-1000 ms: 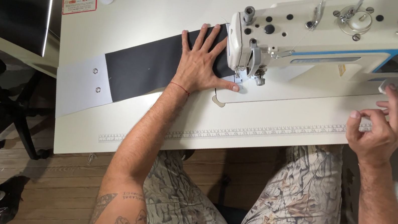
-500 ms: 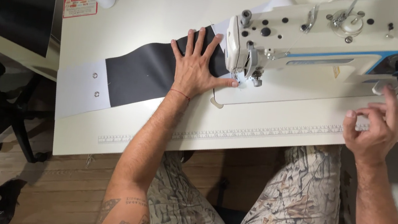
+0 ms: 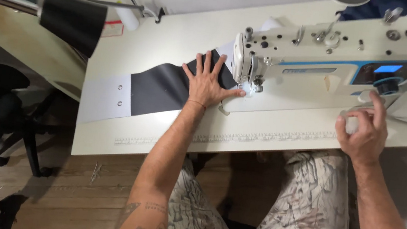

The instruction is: Trimming leather pieces with scissors and aligning them with paper templates at a sewing station.

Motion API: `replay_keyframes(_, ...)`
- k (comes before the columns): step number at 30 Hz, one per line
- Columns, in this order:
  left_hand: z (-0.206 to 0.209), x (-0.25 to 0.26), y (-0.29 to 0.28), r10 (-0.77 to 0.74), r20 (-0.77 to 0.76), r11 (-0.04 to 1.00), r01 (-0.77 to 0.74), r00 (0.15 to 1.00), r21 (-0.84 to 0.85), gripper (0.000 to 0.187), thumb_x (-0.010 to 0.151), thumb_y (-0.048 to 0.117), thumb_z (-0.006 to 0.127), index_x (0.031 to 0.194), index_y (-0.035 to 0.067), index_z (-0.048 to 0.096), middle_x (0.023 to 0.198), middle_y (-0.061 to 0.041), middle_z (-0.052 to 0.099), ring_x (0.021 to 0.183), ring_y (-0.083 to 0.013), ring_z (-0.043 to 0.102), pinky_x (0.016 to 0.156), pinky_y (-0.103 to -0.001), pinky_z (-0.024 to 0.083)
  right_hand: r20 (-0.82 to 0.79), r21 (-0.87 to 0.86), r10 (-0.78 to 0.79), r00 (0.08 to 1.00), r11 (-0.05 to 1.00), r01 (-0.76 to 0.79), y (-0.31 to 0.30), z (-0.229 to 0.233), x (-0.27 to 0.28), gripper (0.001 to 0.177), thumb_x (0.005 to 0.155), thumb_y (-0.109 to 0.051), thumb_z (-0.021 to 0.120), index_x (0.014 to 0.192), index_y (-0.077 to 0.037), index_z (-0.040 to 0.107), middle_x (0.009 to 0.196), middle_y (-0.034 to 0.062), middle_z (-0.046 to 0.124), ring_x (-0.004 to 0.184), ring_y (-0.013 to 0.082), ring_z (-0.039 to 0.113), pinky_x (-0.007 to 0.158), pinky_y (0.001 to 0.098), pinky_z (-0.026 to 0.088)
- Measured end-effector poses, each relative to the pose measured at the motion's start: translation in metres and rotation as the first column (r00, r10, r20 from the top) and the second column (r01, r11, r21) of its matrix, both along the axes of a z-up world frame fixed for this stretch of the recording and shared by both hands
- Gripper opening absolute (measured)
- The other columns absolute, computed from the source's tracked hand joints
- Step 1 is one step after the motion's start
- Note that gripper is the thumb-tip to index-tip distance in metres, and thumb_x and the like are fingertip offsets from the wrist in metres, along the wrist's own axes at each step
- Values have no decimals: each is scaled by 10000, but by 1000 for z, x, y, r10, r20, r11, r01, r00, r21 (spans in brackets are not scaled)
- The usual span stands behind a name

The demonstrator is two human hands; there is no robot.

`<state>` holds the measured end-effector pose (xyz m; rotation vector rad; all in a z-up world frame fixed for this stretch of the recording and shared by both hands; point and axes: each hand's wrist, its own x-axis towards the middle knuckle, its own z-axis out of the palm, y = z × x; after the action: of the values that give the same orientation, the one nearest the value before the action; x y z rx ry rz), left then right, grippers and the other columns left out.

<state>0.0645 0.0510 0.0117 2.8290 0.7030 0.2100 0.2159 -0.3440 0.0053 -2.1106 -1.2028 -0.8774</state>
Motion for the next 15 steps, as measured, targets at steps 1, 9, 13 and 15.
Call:
replay_keyframes(1,1,-3,-4,9,9,1000,-9,1000,-6,1286,565,1040,379,1621,315,261,1707,-156,137,1564,-431,47,1092,-842,-14,-1,-16,-10,1000,1000,10,-2,-1,-2,234,1003,-186,682,907,26,714,1526,275,524,888,397,659,842,483,542)
replay_keyframes(9,-5,-10,-4,-122,174,986,99,977,133,1378,598,1033,499,1642,179,217,1701,-152,228,1577,-367,164,1142,-789,58,-52,-136,-50,997,990,42,-8,-7,0,321,960,-316,716,1062,-11,714,1553,273,422,1002,416,631,935,543,521)
replay_keyframes(13,-1,-8,-2,-280,131,957,287,951,-42,1206,721,931,465,1617,147,273,1685,-88,281,1572,-306,189,1249,-623,38,-101,-303,-127,987,949,92,-11,-15,4,393,1013,-350,659,1302,-86,618,1686,203,213,1303,402,524,929,653,470)
replay_keyframes(15,-2,-5,-1,-274,94,960,277,957,-27,1204,718,942,448,1624,173,254,1694,-78,258,1575,-309,178,1247,-635,37,-124,-334,-139,983,938,91,-8,-15,3,427,1010,-354,651,1345,-95,593,1700,196,187,1326,397,515,921,661,460)
